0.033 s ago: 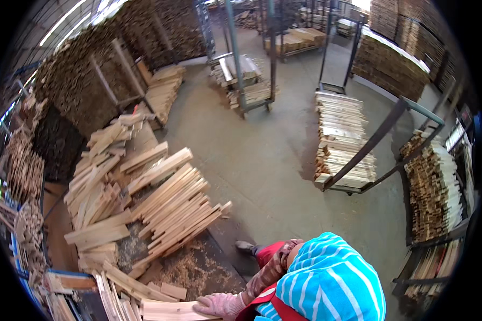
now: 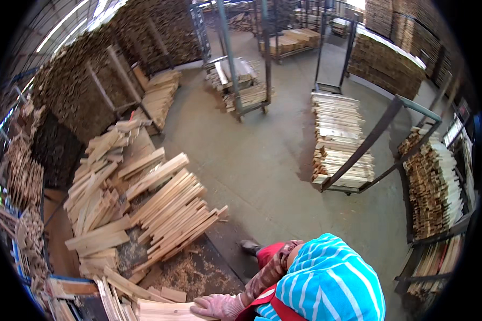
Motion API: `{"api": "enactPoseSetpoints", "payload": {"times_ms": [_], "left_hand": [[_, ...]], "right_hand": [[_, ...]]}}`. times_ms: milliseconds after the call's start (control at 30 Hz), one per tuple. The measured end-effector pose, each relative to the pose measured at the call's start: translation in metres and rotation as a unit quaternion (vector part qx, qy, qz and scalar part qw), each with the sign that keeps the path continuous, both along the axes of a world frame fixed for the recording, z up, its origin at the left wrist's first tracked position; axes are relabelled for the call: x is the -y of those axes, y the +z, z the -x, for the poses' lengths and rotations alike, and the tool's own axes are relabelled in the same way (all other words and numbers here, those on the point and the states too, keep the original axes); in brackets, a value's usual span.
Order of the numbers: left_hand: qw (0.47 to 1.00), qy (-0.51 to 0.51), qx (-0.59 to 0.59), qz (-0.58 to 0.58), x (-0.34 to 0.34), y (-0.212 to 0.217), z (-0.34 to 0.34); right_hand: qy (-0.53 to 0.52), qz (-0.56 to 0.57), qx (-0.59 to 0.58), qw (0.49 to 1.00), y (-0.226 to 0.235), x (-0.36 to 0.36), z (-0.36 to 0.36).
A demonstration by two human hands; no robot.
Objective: The person sorts through a large pile of wooden planks on a workbench, picking up pieces and stacking them into organized piles. They repeatedly move between the disorganized pile and a nearby rack to deposit sorted wood.
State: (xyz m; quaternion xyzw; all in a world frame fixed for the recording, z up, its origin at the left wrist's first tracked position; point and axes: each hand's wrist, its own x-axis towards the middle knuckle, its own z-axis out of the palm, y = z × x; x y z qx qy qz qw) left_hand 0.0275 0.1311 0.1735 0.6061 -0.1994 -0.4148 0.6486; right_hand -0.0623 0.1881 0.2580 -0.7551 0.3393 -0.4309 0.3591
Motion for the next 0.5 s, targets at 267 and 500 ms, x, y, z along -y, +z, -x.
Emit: {"api": "enactPoseSetpoints", "payload": {"times_ms": [267, 500], "left_hand": [[0.993, -0.118, 0.022, 0.019, 0.038, 0.027, 0.131], [0.966, -0.248, 0.061, 0.036, 0.105, 0.050, 0.268]], "right_hand": [[-0.286, 0.130, -0.116, 0.942, 0.045, 0.005, 0.106], [-0.253, 0.176, -0.024, 0.951, 0.032, 0.088, 0.306]]}}
